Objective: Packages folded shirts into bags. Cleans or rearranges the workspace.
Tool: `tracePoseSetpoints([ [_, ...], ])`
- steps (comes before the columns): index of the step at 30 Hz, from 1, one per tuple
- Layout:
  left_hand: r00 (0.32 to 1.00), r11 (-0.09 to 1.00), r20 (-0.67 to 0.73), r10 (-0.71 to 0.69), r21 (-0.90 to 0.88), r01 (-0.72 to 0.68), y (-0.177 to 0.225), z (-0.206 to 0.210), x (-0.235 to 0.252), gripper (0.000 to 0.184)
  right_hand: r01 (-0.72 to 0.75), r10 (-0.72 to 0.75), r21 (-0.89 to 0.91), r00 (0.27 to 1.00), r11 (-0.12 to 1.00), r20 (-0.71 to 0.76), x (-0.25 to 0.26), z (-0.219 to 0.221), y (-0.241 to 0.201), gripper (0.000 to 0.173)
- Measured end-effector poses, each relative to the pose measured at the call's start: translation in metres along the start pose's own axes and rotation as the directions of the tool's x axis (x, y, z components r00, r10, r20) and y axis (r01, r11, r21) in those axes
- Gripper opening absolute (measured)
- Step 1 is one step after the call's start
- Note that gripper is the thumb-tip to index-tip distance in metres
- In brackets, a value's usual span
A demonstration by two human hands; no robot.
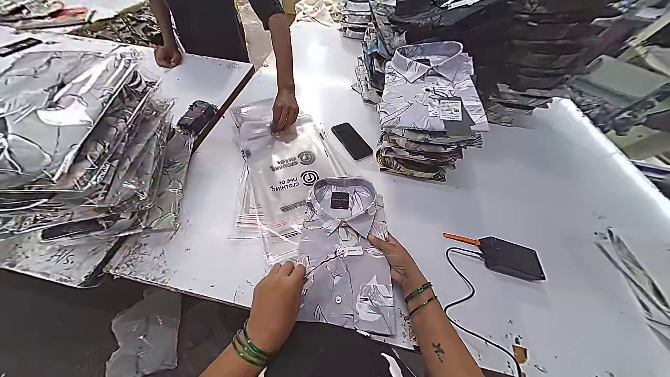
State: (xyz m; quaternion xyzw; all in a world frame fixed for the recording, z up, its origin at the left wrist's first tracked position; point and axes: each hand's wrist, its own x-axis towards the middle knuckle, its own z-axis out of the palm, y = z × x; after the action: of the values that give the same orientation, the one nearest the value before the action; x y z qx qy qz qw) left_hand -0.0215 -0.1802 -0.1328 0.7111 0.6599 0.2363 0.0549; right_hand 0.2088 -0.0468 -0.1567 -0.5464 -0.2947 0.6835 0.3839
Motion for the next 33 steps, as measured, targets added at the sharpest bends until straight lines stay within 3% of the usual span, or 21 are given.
tracePoseSetpoints([
  [1, 0.995, 0.993, 0.041, 0.094, -0.077, -0.090, 0.012, -0.003, 0.003, 0.013, 0.031, -0.031, -0.021, 0.999, 0.999, -0.009, -0.002, -0.001, 0.002, 0.049],
  [2, 0.962, 0.958, 0.189, 0.198, -0.243, -0.149, 0.027, -0.009, 0.008, 0.021, 0.067, -0.067, -0.046, 0.998, 0.997, -0.011, -0.002, -0.001, 0.005, 0.059],
  [3, 0.861, 0.883, 0.379, 0.338, -0.445, -0.151, 0.039, -0.014, 0.016, 0.039, 0.104, -0.105, -0.066, 0.994, 0.992, -0.012, 0.000, -0.001, 0.007, 0.066],
  [4, 0.694, 0.785, 0.518, 0.500, -0.610, -0.110, 0.047, -0.015, 0.027, 0.054, 0.140, -0.141, -0.078, 0.990, 0.987, -0.013, 0.001, -0.001, 0.010, 0.072],
  [5, 0.567, 0.666, 0.503, 0.652, -0.738, -0.110, 0.050, -0.010, 0.034, 0.059, 0.174, -0.177, -0.091, 0.984, 0.980, -0.020, 0.001, -0.002, 0.012, 0.075],
  [6, 0.565, 0.542, 0.378, 0.734, -0.827, -0.150, 0.050, -0.005, 0.036, 0.053, 0.205, -0.209, -0.099, 0.977, 0.974, -0.035, 0.001, -0.004, 0.014, 0.076],
  [7, 0.649, 0.466, 0.230, 0.725, -0.858, -0.216, 0.044, -0.003, 0.034, 0.043, 0.229, -0.235, -0.099, 0.971, 0.968, -0.051, 0.001, -0.008, 0.015, 0.077],
  [8, 0.758, 0.468, 0.098, 0.645, -0.835, -0.290, 0.035, -0.005, 0.032, 0.035, 0.244, -0.251, -0.094, 0.966, 0.965, -0.069, -0.001, -0.015, 0.016, 0.076],
  [10, 0.906, 0.668, -0.097, 0.412, -0.644, -0.372, -0.002, -0.011, 0.037, 0.026, 0.260, -0.268, -0.082, 0.958, 0.962, -0.102, -0.006, -0.031, 0.016, 0.072],
  [12, 0.948, 0.892, -0.162, 0.272, -0.327, -0.312, -0.055, -0.009, 0.054, 0.023, 0.266, -0.272, -0.060, 0.954, 0.962, -0.129, -0.011, -0.049, 0.013, 0.067],
  [13, 0.964, 0.941, -0.103, 0.247, -0.212, -0.264, -0.082, -0.005, 0.065, 0.027, 0.270, -0.275, -0.050, 0.950, 0.962, -0.148, -0.014, -0.057, 0.012, 0.066],
  [15, 0.967, 0.984, 0.194, 0.167, -0.098, -0.151, -0.120, 0.003, 0.084, 0.045, 0.272, -0.276, -0.043, 0.945, 0.961, -0.177, -0.018, -0.071, 0.013, 0.066],
  [16, 0.931, 0.993, 0.348, 0.113, -0.053, -0.101, -0.127, 0.009, 0.094, 0.053, 0.277, -0.278, -0.030, 0.943, 0.960, -0.182, -0.018, -0.075, 0.014, 0.066],
  [18, 0.866, 0.999, 0.499, 0.028, 0.021, -0.044, -0.122, 0.022, 0.108, 0.057, 0.284, -0.277, 0.009, 0.941, 0.959, -0.196, -0.021, -0.074, 0.014, 0.065],
  [22, 0.911, 0.998, 0.410, -0.051, 0.054, 0.031, -0.108, 0.036, 0.144, 0.054, 0.291, -0.273, 0.067, 0.942, 0.954, -0.194, -0.021, -0.071, 0.018, 0.063],
  [26, 0.892, 0.983, 0.415, -0.180, 0.121, 0.142, -0.097, 0.029, 0.200, 0.075, 0.287, -0.264, 0.094, 0.943, 0.953, -0.203, -0.020, -0.067, 0.014, 0.062],
  [28, 0.879, 0.972, 0.425, -0.216, 0.177, 0.153, -0.099, 0.030, 0.226, 0.068, 0.289, -0.265, 0.100, 0.943, 0.952, -0.200, -0.019, -0.068, 0.015, 0.061],
  [30, 0.910, 0.973, 0.366, -0.196, 0.189, 0.134, -0.102, 0.034, 0.250, 0.061, 0.285, -0.260, 0.102, 0.944, 0.953, -0.202, -0.018, -0.067, 0.013, 0.061],
  [33, 0.931, 0.987, 0.329, -0.159, 0.088, 0.137, -0.108, 0.043, 0.275, 0.059, 0.267, -0.244, 0.096, 0.948, 0.959, -0.204, -0.014, -0.063, 0.009, 0.063],
])
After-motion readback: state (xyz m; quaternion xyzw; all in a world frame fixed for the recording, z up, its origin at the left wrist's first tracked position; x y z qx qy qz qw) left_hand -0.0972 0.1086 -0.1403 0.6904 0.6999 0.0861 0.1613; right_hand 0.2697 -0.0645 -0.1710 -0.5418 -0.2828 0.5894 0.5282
